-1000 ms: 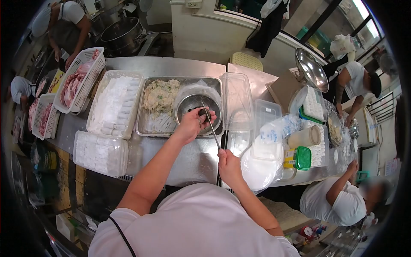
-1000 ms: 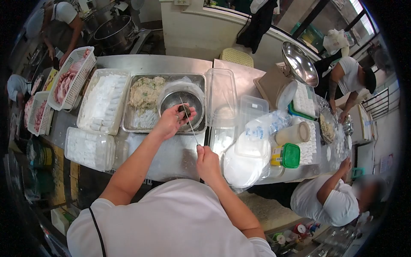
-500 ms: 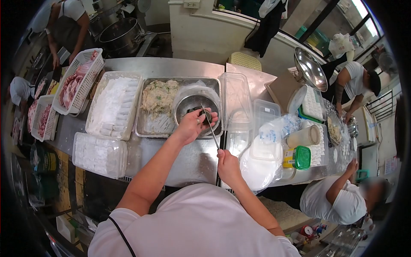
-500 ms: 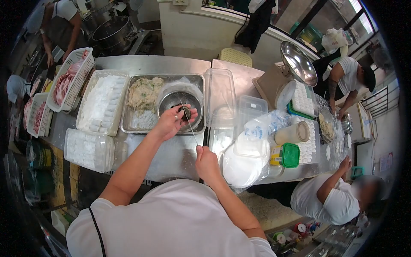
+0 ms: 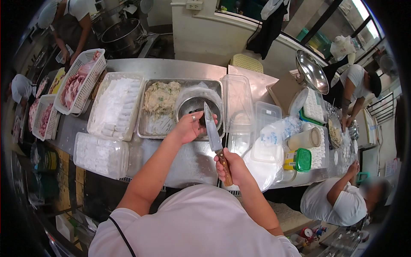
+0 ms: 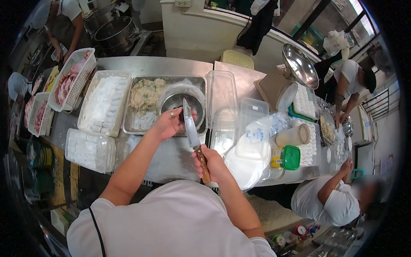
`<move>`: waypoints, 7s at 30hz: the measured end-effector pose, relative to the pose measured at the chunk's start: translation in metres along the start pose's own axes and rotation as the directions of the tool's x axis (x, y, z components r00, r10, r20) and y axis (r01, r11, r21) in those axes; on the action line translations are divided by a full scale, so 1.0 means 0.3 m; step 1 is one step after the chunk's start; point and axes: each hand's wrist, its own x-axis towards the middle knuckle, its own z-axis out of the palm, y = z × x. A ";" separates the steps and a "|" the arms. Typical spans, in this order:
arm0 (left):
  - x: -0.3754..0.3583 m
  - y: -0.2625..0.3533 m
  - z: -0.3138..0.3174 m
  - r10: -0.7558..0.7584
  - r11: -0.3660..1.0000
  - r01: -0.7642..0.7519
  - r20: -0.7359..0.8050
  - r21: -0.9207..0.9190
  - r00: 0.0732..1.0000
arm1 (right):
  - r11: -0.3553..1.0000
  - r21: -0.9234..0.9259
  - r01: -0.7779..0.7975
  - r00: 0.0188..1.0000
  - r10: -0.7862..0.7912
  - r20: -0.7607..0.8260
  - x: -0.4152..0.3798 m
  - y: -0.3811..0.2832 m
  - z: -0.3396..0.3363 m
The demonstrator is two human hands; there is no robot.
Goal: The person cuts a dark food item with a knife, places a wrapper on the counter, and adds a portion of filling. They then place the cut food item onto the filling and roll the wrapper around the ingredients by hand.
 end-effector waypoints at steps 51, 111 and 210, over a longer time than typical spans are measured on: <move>0.073 -0.125 0.074 0.237 0.969 -0.193 -0.349 0.157 0.907 | 0.336 -0.942 0.023 0.710 -0.669 -0.221 0.088 0.087 0.014; 0.074 -0.059 -0.038 0.138 0.989 -0.124 -0.188 0.080 0.972 | 0.599 -0.758 0.259 0.749 -0.620 -0.234 0.028 0.094 0.010; 0.166 0.013 -0.170 -0.213 0.438 0.321 -0.250 0.840 0.944 | 0.977 0.213 0.033 0.994 -0.055 0.097 -0.030 0.052 -0.190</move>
